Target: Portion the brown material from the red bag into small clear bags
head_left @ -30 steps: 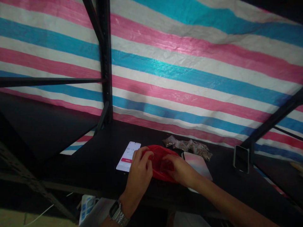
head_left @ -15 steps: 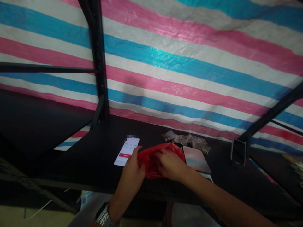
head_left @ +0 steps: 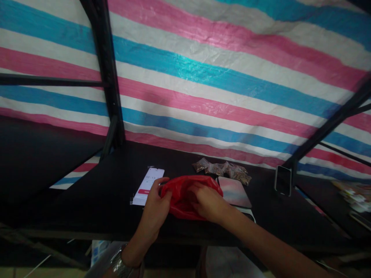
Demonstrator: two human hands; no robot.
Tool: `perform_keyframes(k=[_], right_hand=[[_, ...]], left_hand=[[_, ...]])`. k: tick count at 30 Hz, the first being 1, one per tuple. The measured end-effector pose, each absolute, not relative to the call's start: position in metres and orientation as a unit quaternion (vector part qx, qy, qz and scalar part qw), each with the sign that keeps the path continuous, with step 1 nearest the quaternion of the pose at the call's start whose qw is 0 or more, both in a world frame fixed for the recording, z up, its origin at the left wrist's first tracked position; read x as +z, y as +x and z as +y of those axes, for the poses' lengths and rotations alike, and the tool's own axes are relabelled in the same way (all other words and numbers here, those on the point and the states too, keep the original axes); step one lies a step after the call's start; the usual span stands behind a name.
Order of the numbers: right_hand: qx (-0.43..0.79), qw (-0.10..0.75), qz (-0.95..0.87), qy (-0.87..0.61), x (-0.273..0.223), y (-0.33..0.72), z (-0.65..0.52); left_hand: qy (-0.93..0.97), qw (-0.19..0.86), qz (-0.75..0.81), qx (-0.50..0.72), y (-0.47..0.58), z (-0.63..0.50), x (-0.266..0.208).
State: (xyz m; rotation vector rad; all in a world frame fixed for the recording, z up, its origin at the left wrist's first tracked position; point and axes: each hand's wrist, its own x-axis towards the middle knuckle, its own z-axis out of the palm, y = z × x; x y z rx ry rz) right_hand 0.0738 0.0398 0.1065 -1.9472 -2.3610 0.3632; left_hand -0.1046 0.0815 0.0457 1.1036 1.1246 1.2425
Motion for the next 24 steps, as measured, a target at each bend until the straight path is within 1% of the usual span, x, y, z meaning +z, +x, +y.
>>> perform_keyframes(k=[6, 10, 16, 19, 24], right_hand=[[0.123, 0.037, -0.767, -0.628, 0.105, 0.072, 0.037], [0.107, 0.026, -0.758, -0.643, 0.107, 0.068, 0.034], [0.105, 0.019, -0.762, -0.639, 0.113, 0.066, 0.028], [0.110, 0.032, -0.765, -0.634, 0.113, 0.066, 0.023], [0.124, 0.024, -0.757, -0.641, 0.108, 0.063, 0.019]], left_hand=[[0.453, 0.541, 0.489, 0.513, -0.100, 0.083, 0.048], [0.491, 0.504, 0.506, 0.499, -0.102, 0.085, 0.050], [0.574, 0.482, 0.470, 0.466, -0.100, 0.086, 0.050], [0.577, 0.456, 0.487, 0.471, -0.101, 0.088, 0.051], [0.565, 0.441, 0.509, 0.476, -0.103, 0.089, 0.055]])
